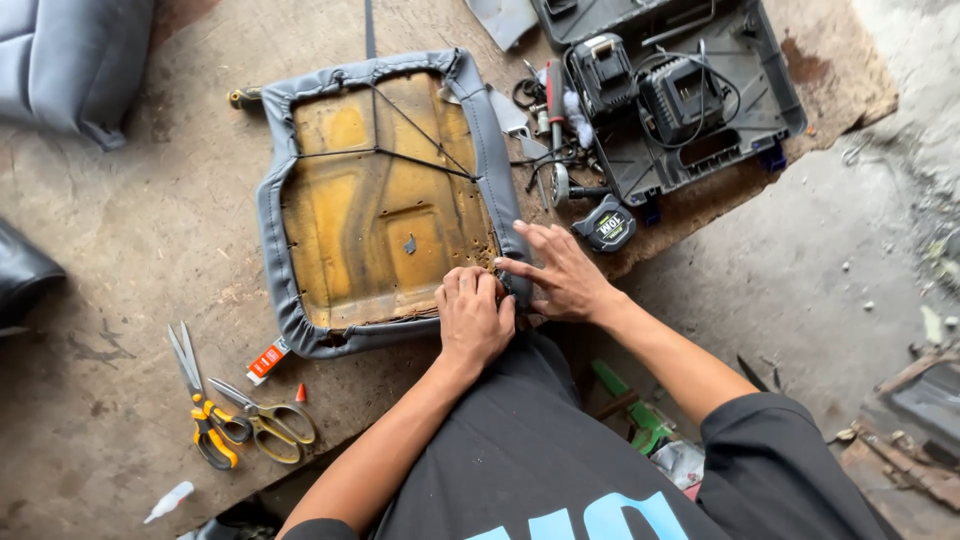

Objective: The person repairs a damaged car seat by applying glue to the edges of the upholstery and pressing the material down to secure it. They work along the perimeter of the seat, smoothing the fabric and ensuring it adheres to the frame.

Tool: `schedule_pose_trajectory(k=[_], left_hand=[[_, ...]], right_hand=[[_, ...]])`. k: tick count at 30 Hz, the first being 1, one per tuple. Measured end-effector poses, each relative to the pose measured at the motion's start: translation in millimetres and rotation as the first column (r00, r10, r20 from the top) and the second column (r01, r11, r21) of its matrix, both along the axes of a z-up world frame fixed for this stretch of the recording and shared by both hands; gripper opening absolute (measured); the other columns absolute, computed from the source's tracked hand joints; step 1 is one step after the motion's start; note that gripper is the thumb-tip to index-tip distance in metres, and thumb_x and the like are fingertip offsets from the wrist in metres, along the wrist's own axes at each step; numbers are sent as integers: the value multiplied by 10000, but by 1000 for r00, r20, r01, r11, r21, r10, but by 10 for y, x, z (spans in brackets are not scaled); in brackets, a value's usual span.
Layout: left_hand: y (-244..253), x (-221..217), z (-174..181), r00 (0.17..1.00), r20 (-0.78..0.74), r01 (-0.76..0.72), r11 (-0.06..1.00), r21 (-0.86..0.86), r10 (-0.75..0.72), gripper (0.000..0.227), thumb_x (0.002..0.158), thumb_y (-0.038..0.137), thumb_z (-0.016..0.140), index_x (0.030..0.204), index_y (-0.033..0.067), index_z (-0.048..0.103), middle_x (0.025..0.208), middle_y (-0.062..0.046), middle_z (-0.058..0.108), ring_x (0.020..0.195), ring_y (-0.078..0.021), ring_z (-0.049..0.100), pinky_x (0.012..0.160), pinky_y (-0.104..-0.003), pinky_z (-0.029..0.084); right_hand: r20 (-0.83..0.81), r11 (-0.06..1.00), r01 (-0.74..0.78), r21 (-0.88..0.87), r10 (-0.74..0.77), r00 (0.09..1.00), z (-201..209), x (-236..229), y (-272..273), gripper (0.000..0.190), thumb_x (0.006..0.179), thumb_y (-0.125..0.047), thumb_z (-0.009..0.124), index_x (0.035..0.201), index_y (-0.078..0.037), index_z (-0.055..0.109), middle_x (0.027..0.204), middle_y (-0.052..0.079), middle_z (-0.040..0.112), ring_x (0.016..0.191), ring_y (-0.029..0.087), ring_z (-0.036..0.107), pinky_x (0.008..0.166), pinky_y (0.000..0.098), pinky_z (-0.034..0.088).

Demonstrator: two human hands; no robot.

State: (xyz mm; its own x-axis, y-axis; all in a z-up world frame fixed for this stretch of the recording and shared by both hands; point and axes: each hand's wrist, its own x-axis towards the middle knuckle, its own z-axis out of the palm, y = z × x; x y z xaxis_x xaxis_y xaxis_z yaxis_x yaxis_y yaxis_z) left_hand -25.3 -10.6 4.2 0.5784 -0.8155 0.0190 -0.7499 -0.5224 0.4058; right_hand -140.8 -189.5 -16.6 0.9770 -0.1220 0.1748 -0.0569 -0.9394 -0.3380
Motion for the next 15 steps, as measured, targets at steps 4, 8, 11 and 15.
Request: schedule_pose_trajectory(k=[4,8,11,15], left_hand=[[59,6,-8,999,31,-14,1000,-18,14,337,799,428,758,903,183,551,1120,-79,620,1191,-319,545,985,-471,412],[111,7,66,998,61,24,999,-33,-22,387,814,443,737,1043,181,568,1132,-73,607,1185,-320,522,964,-482,395],[194,64,155,995,92,53,997,-59,-47,419,829,441,720,1135,177,609,1147,-63,607,1194,-320,511,954,-479,381],[522,190,364,993,105,70,993,-92,-61,466,848,437,707,1225,171,640,1171,-61,638,1229,-323,509,981,-493,360]], right_hand=[[-68,972,-122,-202,110,992,-78,145,14,1236,455,-435,903,1586,-477,406,1716,150,295,1502,480,340,1243,658,231],[59,928,-152,-340,182,981,-211,215,-82,1078,535,-462,858,1541,-398,476,1684,96,389,1524,410,354,1258,664,215],[140,900,-234,-368,302,943,-67,357,-59,965,535,-521,816,1432,-283,554,1596,60,502,1485,342,440,1265,641,254],[160,860,-366,-355,442,883,145,589,157,855,620,-576,681,1354,-148,588,1447,79,622,1437,259,530,1273,640,248]])
